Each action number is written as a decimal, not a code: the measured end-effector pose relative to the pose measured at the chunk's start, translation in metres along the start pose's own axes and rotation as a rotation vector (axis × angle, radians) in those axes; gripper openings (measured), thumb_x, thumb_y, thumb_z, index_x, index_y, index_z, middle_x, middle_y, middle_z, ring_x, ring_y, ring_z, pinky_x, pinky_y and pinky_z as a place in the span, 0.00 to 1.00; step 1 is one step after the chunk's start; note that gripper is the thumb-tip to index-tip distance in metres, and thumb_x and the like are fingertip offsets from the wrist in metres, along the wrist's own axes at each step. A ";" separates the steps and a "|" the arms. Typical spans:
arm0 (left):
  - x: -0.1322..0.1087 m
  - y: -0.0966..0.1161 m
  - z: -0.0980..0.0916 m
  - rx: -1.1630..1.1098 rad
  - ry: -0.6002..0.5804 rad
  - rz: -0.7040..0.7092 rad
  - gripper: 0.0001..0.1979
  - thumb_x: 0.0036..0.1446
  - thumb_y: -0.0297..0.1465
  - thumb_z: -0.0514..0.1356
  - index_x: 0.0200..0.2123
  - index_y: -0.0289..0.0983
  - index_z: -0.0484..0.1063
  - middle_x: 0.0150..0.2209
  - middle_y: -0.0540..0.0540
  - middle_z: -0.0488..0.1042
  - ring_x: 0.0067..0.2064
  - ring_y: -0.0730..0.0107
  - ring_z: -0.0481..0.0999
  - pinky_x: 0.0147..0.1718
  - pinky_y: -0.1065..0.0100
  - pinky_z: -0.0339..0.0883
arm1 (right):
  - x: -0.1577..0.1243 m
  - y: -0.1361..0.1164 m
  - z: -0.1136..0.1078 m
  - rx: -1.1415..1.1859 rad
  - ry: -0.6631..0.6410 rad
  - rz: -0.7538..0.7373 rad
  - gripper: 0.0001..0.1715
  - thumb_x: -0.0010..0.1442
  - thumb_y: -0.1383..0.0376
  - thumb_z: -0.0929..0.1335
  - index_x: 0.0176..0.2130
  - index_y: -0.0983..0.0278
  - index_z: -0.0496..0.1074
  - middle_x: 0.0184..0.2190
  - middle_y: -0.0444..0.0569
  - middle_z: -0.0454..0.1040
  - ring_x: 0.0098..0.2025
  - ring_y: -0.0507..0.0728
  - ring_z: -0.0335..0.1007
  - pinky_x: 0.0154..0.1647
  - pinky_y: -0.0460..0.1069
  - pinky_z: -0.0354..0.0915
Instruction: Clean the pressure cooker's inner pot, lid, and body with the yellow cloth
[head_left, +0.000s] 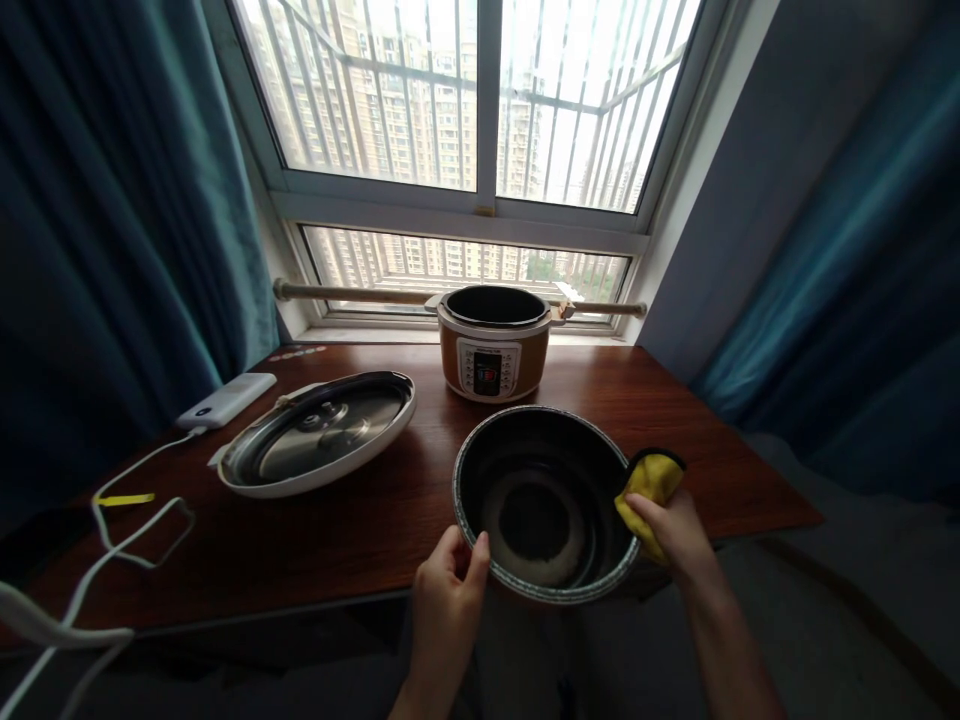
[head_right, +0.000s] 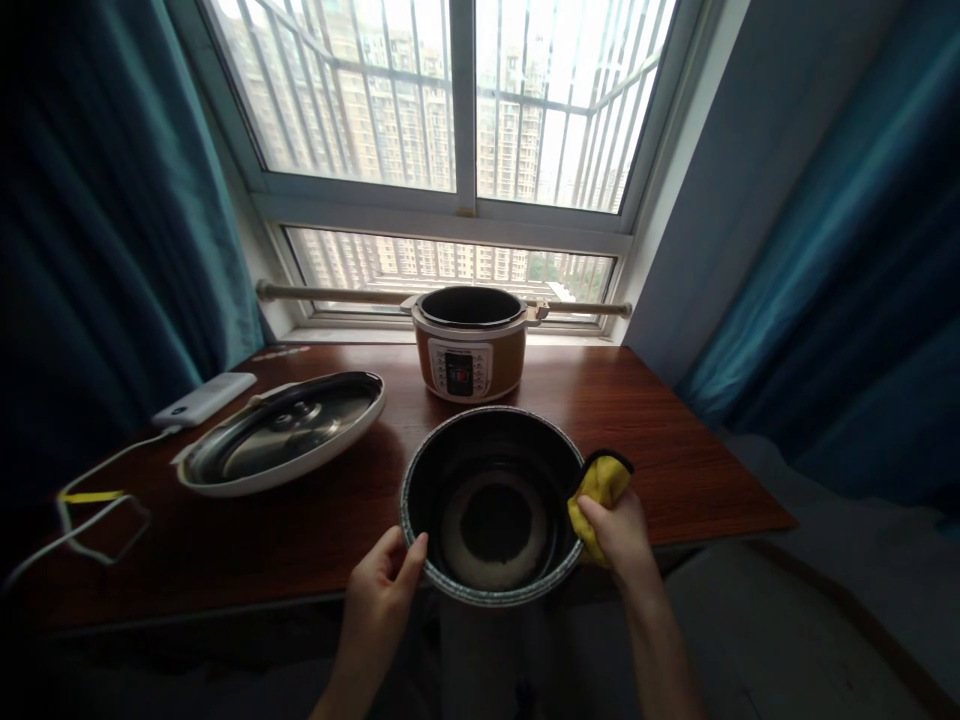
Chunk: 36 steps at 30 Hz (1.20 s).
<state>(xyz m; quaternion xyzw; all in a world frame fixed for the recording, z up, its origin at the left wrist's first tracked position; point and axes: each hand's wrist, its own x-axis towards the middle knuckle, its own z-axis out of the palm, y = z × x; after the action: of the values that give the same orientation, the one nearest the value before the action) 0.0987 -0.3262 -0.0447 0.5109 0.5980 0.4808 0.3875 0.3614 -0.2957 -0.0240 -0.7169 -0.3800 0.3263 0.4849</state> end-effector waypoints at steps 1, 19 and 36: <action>0.000 0.005 0.004 0.007 -0.024 0.014 0.18 0.54 0.44 0.53 0.21 0.37 0.59 0.18 0.54 0.59 0.22 0.75 0.59 0.22 0.74 0.52 | 0.003 0.000 -0.005 0.034 0.013 0.006 0.14 0.37 0.64 0.73 0.27 0.70 0.72 0.22 0.50 0.75 0.27 0.60 0.74 0.23 0.47 0.67; 0.060 0.063 0.171 -0.444 -0.943 -0.150 0.18 0.40 0.39 0.65 0.31 0.34 0.66 0.23 0.54 0.66 0.21 0.82 0.58 0.19 0.75 0.47 | 0.153 0.042 -0.170 0.279 0.304 0.051 0.19 0.30 0.72 0.75 0.28 0.65 0.73 0.23 0.43 0.75 0.22 0.52 0.72 0.19 0.40 0.68; 0.062 0.056 0.201 -0.455 -0.974 -0.151 0.17 0.40 0.33 0.65 0.33 0.34 0.65 0.24 0.53 0.67 0.21 0.82 0.58 0.18 0.75 0.48 | 0.205 0.076 -0.187 0.296 0.232 -0.003 0.23 0.28 0.69 0.76 0.30 0.66 0.73 0.26 0.45 0.76 0.25 0.54 0.73 0.25 0.43 0.71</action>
<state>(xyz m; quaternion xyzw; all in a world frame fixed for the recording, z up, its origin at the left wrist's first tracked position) 0.2925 -0.2279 -0.0365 0.5336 0.2650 0.2766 0.7541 0.6372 -0.2213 -0.0571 -0.6700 -0.2704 0.2931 0.6261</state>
